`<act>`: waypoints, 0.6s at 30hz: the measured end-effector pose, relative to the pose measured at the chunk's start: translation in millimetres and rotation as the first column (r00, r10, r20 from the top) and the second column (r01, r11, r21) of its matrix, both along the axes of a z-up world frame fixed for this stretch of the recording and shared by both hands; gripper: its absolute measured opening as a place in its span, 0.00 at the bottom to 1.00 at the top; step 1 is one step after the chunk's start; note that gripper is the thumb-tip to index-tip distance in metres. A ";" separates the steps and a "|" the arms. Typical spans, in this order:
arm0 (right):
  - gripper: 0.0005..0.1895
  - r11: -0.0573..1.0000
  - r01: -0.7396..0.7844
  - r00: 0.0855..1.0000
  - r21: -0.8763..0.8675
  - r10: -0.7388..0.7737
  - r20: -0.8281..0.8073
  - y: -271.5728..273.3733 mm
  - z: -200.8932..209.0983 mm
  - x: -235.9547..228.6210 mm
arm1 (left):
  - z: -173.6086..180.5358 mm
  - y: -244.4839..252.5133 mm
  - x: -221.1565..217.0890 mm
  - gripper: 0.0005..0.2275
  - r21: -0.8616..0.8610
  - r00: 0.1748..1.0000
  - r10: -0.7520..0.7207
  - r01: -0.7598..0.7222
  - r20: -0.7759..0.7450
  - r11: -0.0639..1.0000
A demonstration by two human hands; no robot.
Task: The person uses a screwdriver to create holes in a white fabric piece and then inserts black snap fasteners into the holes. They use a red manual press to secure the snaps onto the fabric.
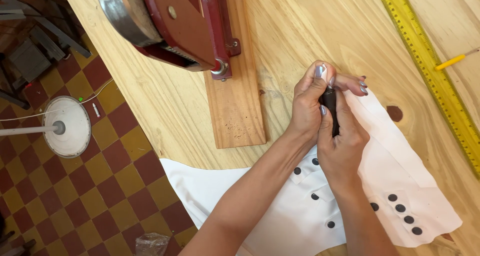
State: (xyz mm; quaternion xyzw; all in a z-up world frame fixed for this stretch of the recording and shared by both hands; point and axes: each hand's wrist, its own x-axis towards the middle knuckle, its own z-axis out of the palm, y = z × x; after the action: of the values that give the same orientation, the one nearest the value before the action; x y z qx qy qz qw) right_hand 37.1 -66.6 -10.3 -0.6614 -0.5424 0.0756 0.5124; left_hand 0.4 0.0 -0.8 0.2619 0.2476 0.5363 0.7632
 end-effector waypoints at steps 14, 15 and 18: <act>0.17 1.000 -0.018 1.000 0.006 0.018 -0.010 -1.3 -5.6 3.7 | -28.4 1.4 4.6 0.14 0.065 0.993 -0.030 0.023 0.112 0.998; 0.17 1.000 -0.017 1.000 0.006 0.017 -0.009 -0.6 -5.8 2.4 | -30.2 1.9 4.6 0.14 0.065 0.993 -0.031 0.023 0.113 0.998; 0.17 1.000 -0.005 1.000 0.016 0.005 -0.001 -1.4 -5.3 2.4 | -34.6 1.1 6.3 0.13 0.055 0.994 -0.004 -0.002 0.109 0.998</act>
State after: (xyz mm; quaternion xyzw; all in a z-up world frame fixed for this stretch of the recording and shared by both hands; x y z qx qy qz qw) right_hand 39.5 -68.0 -15.5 -0.6559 -0.5444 0.0729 0.5177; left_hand 6.7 1.1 -35.4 0.2534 0.1905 0.5562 0.7682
